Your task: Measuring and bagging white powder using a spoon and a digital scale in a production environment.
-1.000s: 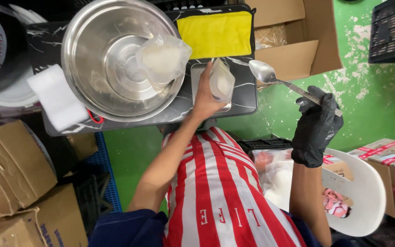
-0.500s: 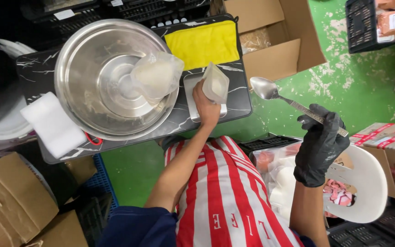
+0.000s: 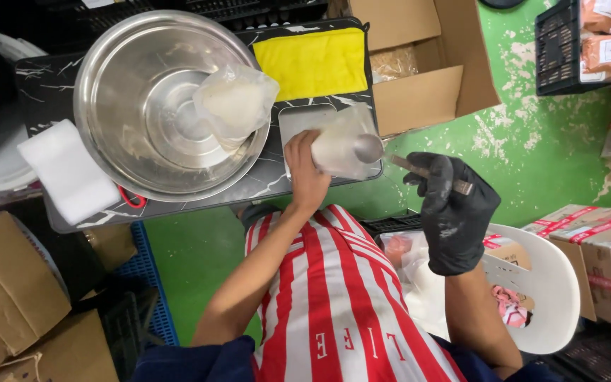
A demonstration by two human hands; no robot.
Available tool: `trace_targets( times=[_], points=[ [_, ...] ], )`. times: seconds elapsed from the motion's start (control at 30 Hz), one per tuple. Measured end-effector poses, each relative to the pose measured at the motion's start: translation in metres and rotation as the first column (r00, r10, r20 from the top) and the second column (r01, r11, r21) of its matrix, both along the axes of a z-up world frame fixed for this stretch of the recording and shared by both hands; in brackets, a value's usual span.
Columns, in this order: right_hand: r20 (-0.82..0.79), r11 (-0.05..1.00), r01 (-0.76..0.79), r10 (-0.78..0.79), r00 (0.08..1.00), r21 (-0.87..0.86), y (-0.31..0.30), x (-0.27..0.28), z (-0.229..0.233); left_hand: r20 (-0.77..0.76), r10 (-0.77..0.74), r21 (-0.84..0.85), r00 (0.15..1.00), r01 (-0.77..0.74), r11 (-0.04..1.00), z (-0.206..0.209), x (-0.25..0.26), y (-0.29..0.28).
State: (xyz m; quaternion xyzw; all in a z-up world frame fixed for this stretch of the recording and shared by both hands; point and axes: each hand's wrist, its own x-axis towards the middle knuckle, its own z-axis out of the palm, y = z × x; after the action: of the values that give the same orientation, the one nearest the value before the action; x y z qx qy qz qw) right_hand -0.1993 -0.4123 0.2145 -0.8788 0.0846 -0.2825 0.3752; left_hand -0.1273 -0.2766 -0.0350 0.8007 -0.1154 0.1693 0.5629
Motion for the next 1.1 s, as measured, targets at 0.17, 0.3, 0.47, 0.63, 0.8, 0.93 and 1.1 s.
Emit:
trace_targets(
  times=[0.17,0.3,0.47,0.63,0.8,0.93,1.1],
  points=[
    [-0.084,0.998,0.035,-0.030,0.996,0.056,0.023,-0.001,0.012,0.099,-0.014,0.114,0.995,0.003,0.993,0.078,-0.016,0.039],
    [-0.087,0.917,-0.003,0.040,0.995,0.399,0.028,-0.005,-0.001,0.036,-0.003,0.220,0.999,-0.005,0.976,0.102,-0.021,0.076],
    [-0.037,0.886,-0.022,0.044,0.998,0.462,0.063,0.007,0.003,0.089,0.059,0.325,0.994,-0.085,0.942,0.122,-0.019,0.118],
    [-0.017,0.861,-0.034,0.050,0.999,0.508,0.091,0.023,-0.005,0.125,0.113,0.331,0.986,-0.149,0.932,0.131,-0.008,0.156],
    [-0.086,0.891,-0.050,0.099,0.991,0.452,0.128,0.038,0.000,0.131,0.137,0.336,0.982,-0.174,0.926,0.137,0.007,0.188],
    [0.063,0.826,-0.061,0.031,0.998,0.560,0.145,0.054,-0.019,0.242,0.161,0.308,0.957,-0.233,0.922,0.137,0.023,0.206],
    [0.087,0.826,-0.084,0.042,0.995,0.557,0.168,0.063,-0.025,0.342,0.180,0.279,0.922,-0.283,0.918,0.131,0.038,0.221]
  ],
)
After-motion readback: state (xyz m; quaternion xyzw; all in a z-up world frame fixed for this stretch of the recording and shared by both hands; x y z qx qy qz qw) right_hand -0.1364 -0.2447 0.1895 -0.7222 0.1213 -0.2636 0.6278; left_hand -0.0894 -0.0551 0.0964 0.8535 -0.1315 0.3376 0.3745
